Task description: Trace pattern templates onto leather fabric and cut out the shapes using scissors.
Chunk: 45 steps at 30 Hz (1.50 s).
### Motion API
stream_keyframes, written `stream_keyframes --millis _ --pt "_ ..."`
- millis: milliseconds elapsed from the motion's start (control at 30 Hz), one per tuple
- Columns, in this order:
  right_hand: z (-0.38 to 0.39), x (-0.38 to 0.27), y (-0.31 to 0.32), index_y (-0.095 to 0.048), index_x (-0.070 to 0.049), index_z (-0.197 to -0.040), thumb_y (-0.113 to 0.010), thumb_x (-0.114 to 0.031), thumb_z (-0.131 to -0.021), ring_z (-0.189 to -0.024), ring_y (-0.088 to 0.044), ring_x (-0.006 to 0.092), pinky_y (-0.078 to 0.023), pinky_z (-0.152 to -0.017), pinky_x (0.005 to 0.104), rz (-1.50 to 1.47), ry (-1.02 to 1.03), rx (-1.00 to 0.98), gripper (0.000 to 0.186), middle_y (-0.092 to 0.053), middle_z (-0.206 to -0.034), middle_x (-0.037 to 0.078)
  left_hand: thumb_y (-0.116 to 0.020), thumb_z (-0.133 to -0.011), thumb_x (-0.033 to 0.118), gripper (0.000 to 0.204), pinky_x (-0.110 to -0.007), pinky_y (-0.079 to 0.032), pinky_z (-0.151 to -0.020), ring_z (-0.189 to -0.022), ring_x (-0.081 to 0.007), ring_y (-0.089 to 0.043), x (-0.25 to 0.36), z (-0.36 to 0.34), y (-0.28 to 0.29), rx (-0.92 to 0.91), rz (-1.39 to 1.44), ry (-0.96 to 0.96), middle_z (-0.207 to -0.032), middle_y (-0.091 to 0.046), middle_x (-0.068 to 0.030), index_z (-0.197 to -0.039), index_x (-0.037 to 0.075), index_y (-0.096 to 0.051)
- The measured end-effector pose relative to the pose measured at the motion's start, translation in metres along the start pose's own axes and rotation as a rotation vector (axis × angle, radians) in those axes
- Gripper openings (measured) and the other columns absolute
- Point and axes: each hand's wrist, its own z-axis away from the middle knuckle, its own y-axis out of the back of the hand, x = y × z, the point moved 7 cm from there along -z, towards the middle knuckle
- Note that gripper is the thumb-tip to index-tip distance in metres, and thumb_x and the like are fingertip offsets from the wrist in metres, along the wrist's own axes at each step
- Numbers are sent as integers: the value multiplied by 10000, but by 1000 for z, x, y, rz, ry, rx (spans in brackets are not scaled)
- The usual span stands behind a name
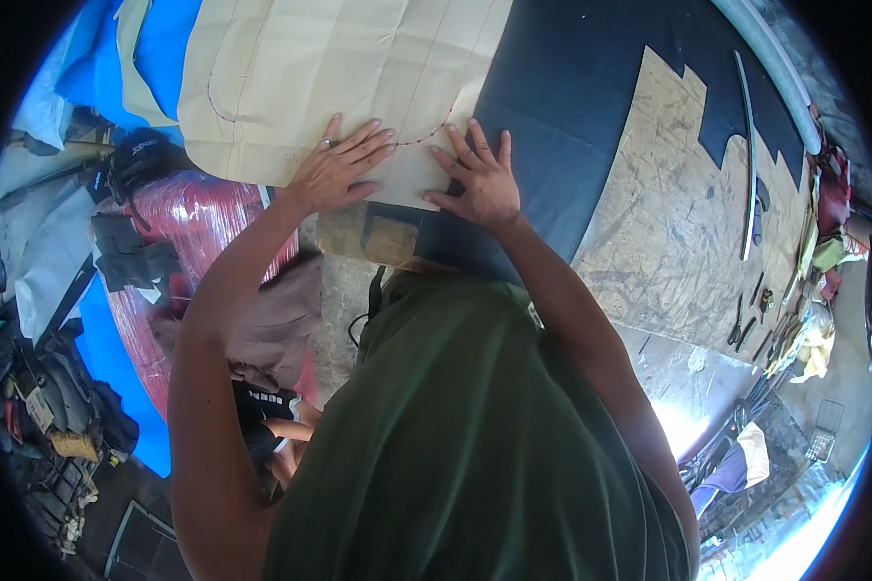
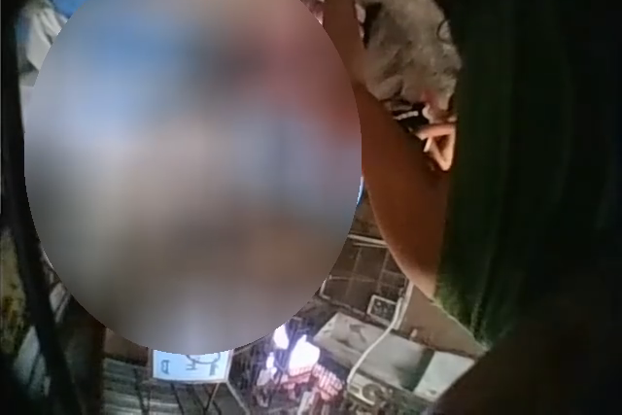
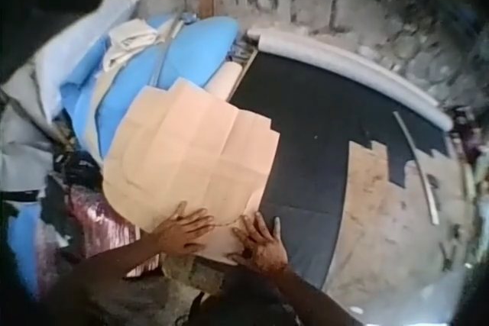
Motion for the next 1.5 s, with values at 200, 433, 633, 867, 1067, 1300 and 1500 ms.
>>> stream_keyframes --millis 200,433,633,867,1067,1300,1500 --pt "1 1 0 -633 -271 -1472 -703 -706 -826 -1618 -233 331 -156 -1222 757 -11 -2 1 782 -391 -1701 25 -632 -969 421 758 -644 -76 -1305 -1638 -190 -197 3 -8 3 44 146 18 -1746 -310 -1 -1632 147 -389" --pt "3 1 -3 -618 -242 -1487 -695 -701 -839 -1624 -220 334 -120 -1234 761 -26 -3 -15 799 -398 -1697 44 -660 -957 391 831 -628 -59 -1312 -1652 -210 -151 6 -10 6 -122 98 82 -1771 -248 -33 -1661 110 -321" --pt "3 8 0 -606 -230 -1503 -693 -694 -846 -1634 -195 330 -102 -1243 756 -46 -7 2 809 -406 -1695 47 -749 -904 334 948 -632 -65 -1310 -1663 -215 -85 14 -36 31 -211 77 108 -1795 -160 -53 -1684 110 -259" --pt "4 8 0 -592 -225 -1518 -695 -673 -855 -1638 -188 327 -99 -1248 750 -82 -5 8 807 -408 -1695 50 -885 -767 326 1187 -657 -69 -1298 -1667 -262 -15 11 -75 33 -389 71 27 -1804 -82 -81 -1705 126 -185" --pt "-3 14 6 -534 -188 -1558 -654 -583 -932 -1624 -226 330 -131 -1239 748 -228 -119 36 749 -414 -1689 62 -969 -641 336 1368 -745 -120 -1247 -1663 -322 12 11 -91 29 -527 47 41 -1805 -37 -101 -1715 146 -144" --pt "-80 51 7 -484 -153 -1577 -553 -418 -1037 -1598 -281 332 -186 -1210 761 9 -103 51 605 -431 -1673 80 -1001 -576 317 1424 -829 -195 -1168 -1658 -353 -17 9 -95 25 -523 57 70 -1798 -19 -148 -1713 159 -158" --pt "-155 120 21 -511 -101 -1537 -567 -435 -1028 -1579 -301 328 -253 -1156 800 145 -83 86 612 -444 -1653 89 -1007 -538 333 1436 -792 -228 -1185 -1651 -363 -83 11 -102 30 -500 73 98 -1783 -69 -196 -1699 121 -189"
